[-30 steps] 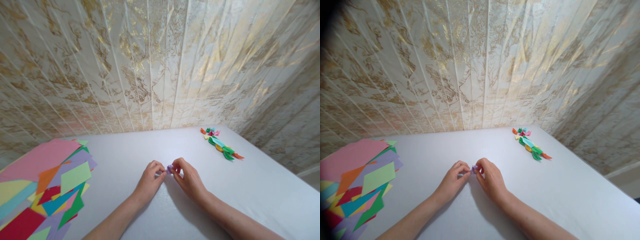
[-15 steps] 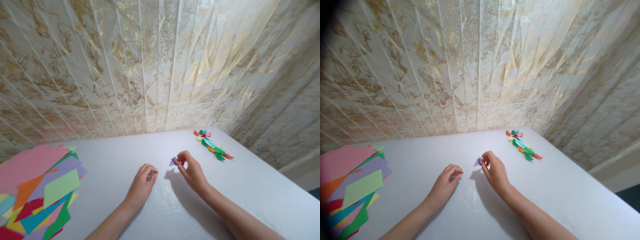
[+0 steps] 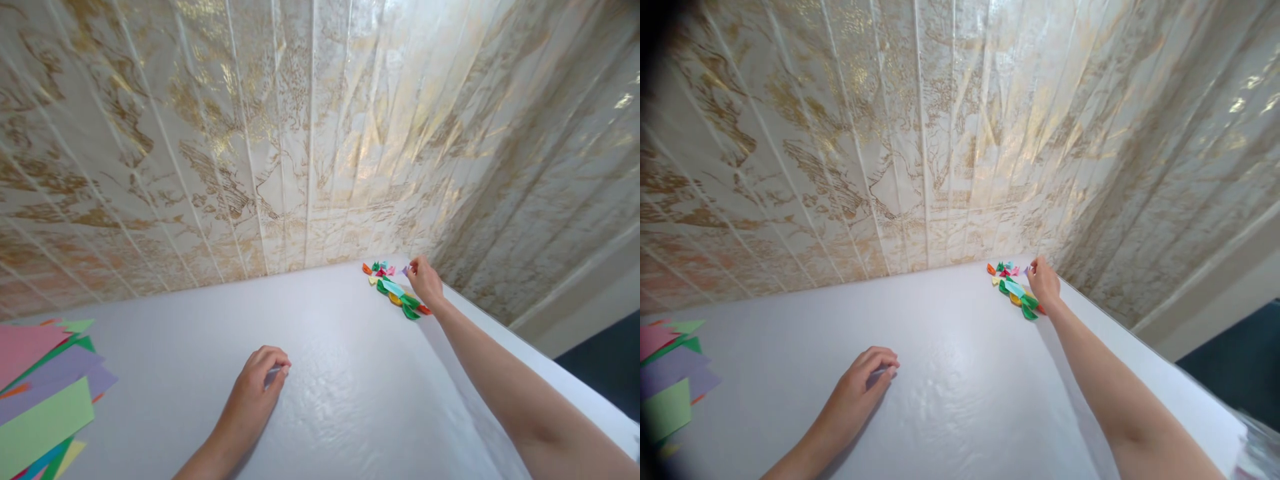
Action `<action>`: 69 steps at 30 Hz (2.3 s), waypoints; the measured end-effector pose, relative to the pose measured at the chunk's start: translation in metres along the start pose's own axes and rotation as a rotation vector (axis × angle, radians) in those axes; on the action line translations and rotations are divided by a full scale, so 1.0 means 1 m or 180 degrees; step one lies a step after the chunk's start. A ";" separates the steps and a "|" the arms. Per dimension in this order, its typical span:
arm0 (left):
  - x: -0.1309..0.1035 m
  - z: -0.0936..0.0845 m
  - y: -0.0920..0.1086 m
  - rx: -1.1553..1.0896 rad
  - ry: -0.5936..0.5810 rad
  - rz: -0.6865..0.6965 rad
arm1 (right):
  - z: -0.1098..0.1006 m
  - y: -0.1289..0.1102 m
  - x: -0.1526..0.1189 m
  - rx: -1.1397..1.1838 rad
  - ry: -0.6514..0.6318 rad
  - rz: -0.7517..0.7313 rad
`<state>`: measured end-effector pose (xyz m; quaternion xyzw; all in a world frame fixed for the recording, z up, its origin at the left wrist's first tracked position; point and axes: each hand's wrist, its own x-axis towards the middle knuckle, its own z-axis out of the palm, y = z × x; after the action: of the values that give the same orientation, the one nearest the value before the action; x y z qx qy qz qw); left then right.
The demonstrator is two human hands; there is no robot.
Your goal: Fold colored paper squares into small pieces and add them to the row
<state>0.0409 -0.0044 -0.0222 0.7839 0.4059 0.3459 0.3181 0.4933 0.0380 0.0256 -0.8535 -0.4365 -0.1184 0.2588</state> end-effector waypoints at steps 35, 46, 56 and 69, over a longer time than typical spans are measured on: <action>0.001 -0.001 0.000 0.0074 -0.0067 0.0020 | 0.019 0.030 0.024 -0.0436 -0.0621 0.0159; 0.000 0.000 0.000 0.0058 -0.0068 0.0002 | 0.030 0.009 0.021 -0.0653 -0.0778 0.0123; -0.001 -0.002 0.000 0.0097 -0.0079 -0.0006 | 0.023 0.006 0.018 -0.0573 -0.0719 0.0204; 0.001 0.001 0.008 -0.0220 -0.0021 -0.0036 | -0.037 -0.110 -0.051 0.0737 -0.0390 -0.1354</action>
<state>0.0457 -0.0081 -0.0162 0.7712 0.3971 0.3553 0.3483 0.3753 0.0357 0.0719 -0.7126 -0.6319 -0.0674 0.2972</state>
